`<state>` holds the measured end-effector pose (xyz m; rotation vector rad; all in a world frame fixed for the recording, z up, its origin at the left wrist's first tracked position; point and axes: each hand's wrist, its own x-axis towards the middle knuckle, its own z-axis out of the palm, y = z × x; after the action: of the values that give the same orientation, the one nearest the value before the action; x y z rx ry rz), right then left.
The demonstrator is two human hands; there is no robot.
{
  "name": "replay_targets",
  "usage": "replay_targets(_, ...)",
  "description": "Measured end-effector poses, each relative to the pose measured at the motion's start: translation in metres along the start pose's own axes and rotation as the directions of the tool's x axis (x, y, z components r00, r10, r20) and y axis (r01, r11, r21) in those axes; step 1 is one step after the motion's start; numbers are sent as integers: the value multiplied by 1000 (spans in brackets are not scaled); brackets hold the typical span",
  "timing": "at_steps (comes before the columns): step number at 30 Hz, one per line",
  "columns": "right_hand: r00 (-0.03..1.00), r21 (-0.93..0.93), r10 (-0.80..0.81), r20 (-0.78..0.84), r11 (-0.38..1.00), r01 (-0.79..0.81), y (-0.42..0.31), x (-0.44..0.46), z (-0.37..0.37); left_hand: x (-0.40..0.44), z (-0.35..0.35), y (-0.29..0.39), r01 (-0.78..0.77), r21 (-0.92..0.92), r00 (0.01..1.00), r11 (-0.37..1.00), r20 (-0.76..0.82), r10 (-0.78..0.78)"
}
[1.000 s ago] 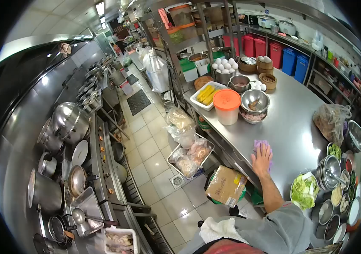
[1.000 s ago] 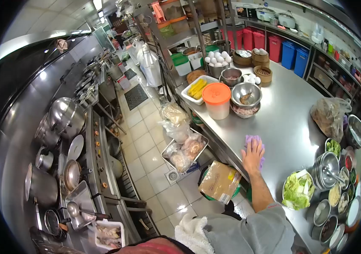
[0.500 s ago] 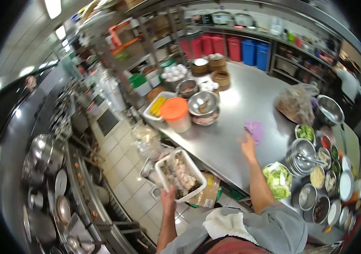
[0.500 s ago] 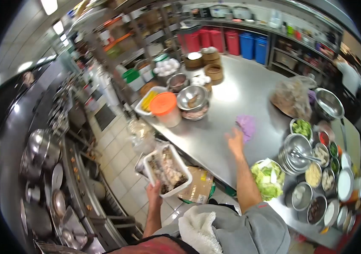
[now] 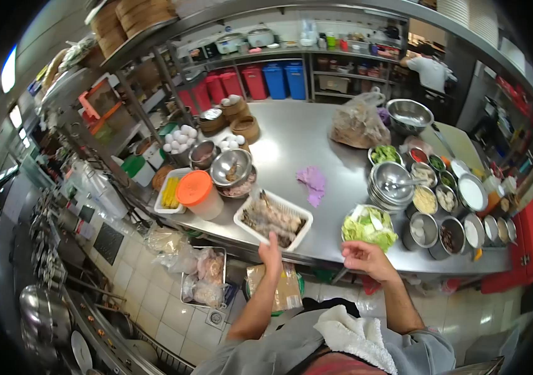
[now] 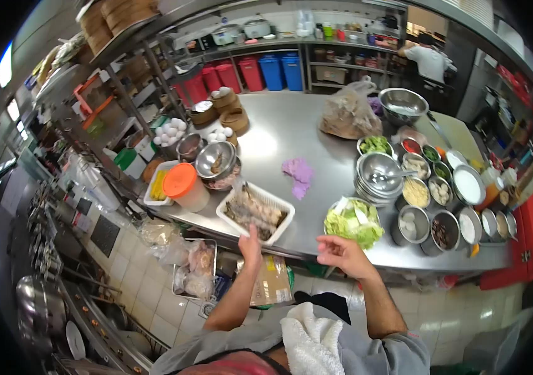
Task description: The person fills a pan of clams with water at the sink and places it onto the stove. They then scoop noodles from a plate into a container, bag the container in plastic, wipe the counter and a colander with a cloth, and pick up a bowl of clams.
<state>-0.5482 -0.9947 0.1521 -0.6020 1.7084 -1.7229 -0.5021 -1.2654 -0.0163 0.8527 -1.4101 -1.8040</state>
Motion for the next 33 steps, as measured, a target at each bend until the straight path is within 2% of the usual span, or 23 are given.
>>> replay_targets(1,994,104,66,87,992,-74,-3,-20,6,0,3,3,136,21,984,990,115,-138)
replay_targets(3,976,65,82,203,993,-97,-2,-51,8,11,23,-3,214,-60,967,975,152,-203)
replay_targets(5,969,64,60,239,995,-78,22,-76,5,6,24,8,134,280,900,951,367,-235)
replay_targets(6,966,-14,89,244,996,-88,25,-92,4,2,24,5,74,211,908,975,390,-153)
replay_targets(7,954,-115,57,294,993,-24,27,-106,2,-7,19,10,138,146,912,980,366,-183)
replay_targets(9,933,-7,15,359,1000,-14,25,-138,-2,-16,-5,-18,83,137,929,987,347,-126)
replay_targets(11,926,44,-84,368,996,73,21,-171,-12,-33,-38,-70,140,32,960,990,239,-143)
replay_targets(12,899,86,-173,402,985,151,19,-187,-18,-52,-56,-94,-51,156,987,986,156,27)
replay_targets(13,907,87,-183,379,983,162,18,-205,-26,-88,-71,-77,-59,370,974,927,226,-28)
replay_targets(14,879,128,-261,400,965,229,17,-221,-37,-85,-120,-171,74,490,974,869,152,-168)
replay_targets(15,845,177,-333,418,942,284,16,-242,-45,-101,-163,-216,169,712,918,682,139,-373)
replay_targets(16,845,195,-324,426,944,265,11,-263,-56,-130,-191,-228,131,866,846,482,156,-510)
replay_targets(18,825,166,-407,391,913,371,15,-305,-83,-177,-223,-232,-143,980,670,140,200,-715)
replay_targets(19,797,123,-468,382,880,458,17,-333,-99,-198,-220,-232,-318,945,577,73,254,-776)
replay_targets(21,854,80,-453,255,890,448,14,-392,-131,-241,-195,-241,-588,806,401,64,359,-843)
replay_targets(24,926,-22,-377,20,926,377,4,-470,-167,-293,-120,-258,-856,473,104,208,552,-827)
replay_targets(25,926,-37,-377,-22,926,376,0,-492,-179,-306,-87,-267,-922,291,-25,257,615,-788)
replay_targets(27,809,-285,-527,-259,842,458,-9,-533,-201,-326,-9,-283,-952,-89,-266,291,708,-654)
replay_targets(28,736,-353,-572,-363,815,459,-13,-549,-211,-337,35,-294,-952,-85,-257,295,746,-615)
replay_targets(29,731,-368,-567,-380,817,443,-20,-566,-218,-346,77,-304,-945,-13,-211,327,788,-578)
replay_targets(30,654,-361,-572,-496,820,443,-26,-582,-224,-365,119,-314,-732,480,57,484,751,-658)
replay_targets(31,561,-352,-566,-604,821,449,-27,-597,-231,-384,163,-324,-260,757,320,599,653,-686)
replay_targets(33,472,-382,-601,-645,788,482,-18,-621,-252,-412,252,-328,-342,694,337,634,720,-607)
